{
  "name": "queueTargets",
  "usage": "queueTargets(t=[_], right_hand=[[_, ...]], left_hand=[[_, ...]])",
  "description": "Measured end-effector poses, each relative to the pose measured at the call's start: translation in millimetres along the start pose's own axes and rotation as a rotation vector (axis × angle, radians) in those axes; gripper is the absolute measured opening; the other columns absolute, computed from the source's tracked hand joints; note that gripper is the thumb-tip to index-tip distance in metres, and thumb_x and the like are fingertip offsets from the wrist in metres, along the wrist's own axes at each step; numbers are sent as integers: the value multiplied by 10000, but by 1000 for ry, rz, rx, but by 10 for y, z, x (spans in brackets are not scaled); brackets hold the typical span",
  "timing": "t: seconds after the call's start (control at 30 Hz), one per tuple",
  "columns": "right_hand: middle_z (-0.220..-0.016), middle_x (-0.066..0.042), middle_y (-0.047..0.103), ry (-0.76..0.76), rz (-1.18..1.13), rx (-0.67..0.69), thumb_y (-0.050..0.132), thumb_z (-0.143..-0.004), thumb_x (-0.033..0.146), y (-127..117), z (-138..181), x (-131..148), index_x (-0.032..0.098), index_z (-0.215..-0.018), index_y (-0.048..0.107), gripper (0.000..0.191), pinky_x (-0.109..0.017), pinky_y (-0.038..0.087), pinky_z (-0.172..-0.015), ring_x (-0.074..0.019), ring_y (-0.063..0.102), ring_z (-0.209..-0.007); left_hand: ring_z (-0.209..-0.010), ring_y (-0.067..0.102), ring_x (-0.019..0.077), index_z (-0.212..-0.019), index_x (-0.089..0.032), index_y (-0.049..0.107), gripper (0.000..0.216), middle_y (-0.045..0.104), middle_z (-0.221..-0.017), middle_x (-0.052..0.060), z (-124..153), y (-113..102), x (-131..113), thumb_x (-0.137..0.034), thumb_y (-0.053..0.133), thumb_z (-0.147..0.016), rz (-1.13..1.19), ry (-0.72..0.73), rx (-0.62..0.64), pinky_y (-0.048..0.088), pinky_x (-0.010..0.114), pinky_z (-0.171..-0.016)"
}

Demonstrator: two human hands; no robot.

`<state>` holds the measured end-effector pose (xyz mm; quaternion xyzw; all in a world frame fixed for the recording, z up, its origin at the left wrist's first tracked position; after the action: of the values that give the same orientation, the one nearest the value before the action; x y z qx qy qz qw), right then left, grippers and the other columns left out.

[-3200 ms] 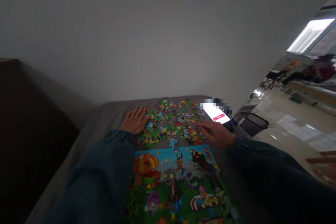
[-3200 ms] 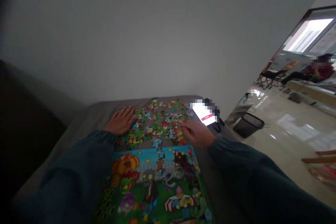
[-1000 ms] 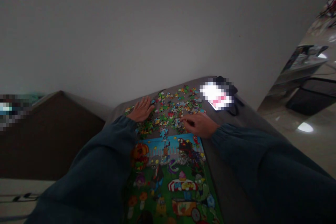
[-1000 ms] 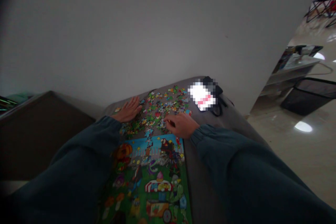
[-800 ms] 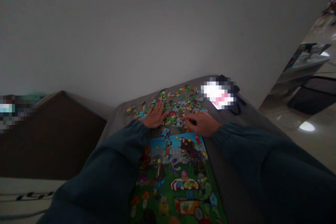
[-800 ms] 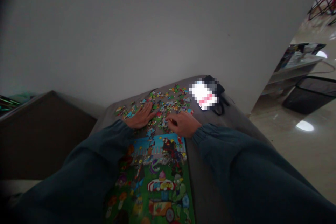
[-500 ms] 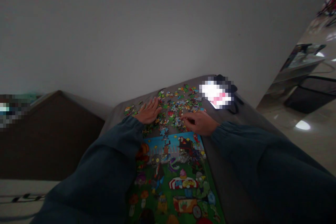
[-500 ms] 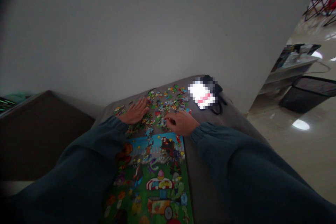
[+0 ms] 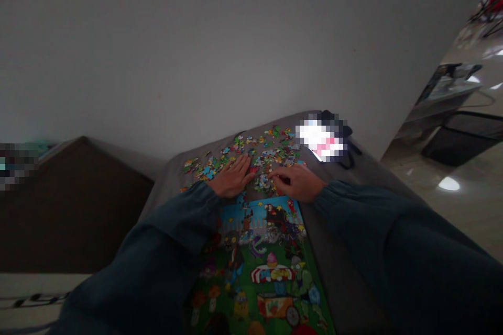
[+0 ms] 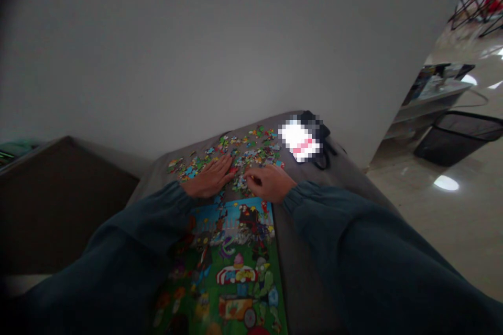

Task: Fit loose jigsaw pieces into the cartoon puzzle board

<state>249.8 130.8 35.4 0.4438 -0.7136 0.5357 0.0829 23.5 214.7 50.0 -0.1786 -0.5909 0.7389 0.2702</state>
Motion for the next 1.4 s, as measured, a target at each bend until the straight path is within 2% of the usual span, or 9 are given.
queueTargets(t=[0.2,0.3,0.4,0.57,0.73,0.93,1.1,1.23,1.4], right_hand=[[-558,9,595,24,-20,18,473,-881,265,12,1,-19,182,-994,740,302,-260,303,-551,-107,453,-477],[-543,11,581,25,-29,18,477,-876,276,27,5,-32,176,-983,741,301,-257,299,-546,-104,454,-473],[-563,5,604,23,-52,18,474,-874,272,38,0,-40,171,-968,739,299,-254,309,-552,-104,481,-488],[-545,13,581,36,-42,1,471,-878,270,39,-17,-35,170,-981,742,307,-260,298,-546,-100,444,-464],[-567,3,587,42,-31,15,453,-869,286,14,-9,-21,161,-969,748,335,-263,297,-544,-100,432,-465],[-505,26,518,57,-43,3,451,-877,300,22,7,-50,172,-964,744,331,-269,287,-539,-104,394,-443],[-525,21,545,48,-41,0,452,-877,294,30,-7,-53,176,-948,740,319,-266,295,-551,-106,420,-459],[-538,20,565,51,-57,14,454,-874,287,17,-6,-47,179,-957,738,315,-261,301,-542,-104,433,-457],[-499,28,528,67,-24,10,446,-874,297,-2,1,-20,186,-944,739,321,-263,302,-528,-105,409,-438]], left_hand=[[-1513,42,265,-1574,-83,73,735,39,-1642,128,464,-69,321,-551,41,-1009,27,-61,-11,142,476,-1213],[-1513,50,264,-1578,-104,71,750,50,-1643,119,699,60,396,-585,81,-1003,13,-78,24,138,473,-1215],[-1516,34,245,-1573,-72,77,755,30,-1642,119,801,217,350,-571,73,-1006,-7,-96,34,86,459,-1226],[-1516,-14,229,-1574,-82,109,771,31,-1643,86,669,291,189,-594,57,-1000,-17,-91,-9,53,447,-1231],[-1517,-8,214,-1581,-104,53,780,51,-1644,70,508,286,150,-618,54,-994,-2,-91,-28,54,433,-1233],[-1514,-41,216,-1582,-130,39,775,6,-1644,52,666,265,241,-630,68,-992,14,-60,31,48,436,-1228],[-1512,-54,231,-1582,-158,-17,771,-67,-1639,56,770,115,263,-642,44,-984,77,-48,65,45,477,-1221],[-1510,-75,211,-1578,-99,-3,790,-52,-1642,77,624,72,99,-623,16,-987,79,4,-48,25,414,-1231],[-1515,-6,224,-1586,-145,33,750,46,-1643,57,431,211,-128,-609,33,-996,48,54,-42,67,439,-1231]])
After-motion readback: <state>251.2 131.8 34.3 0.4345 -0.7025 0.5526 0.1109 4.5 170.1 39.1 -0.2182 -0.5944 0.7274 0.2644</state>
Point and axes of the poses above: each hand's wrist, its own z-axis away from the middle knuckle, its own y-axis out of the palm, x = y × z, the point moved 1 cm from there along -z, towards the middle knuckle
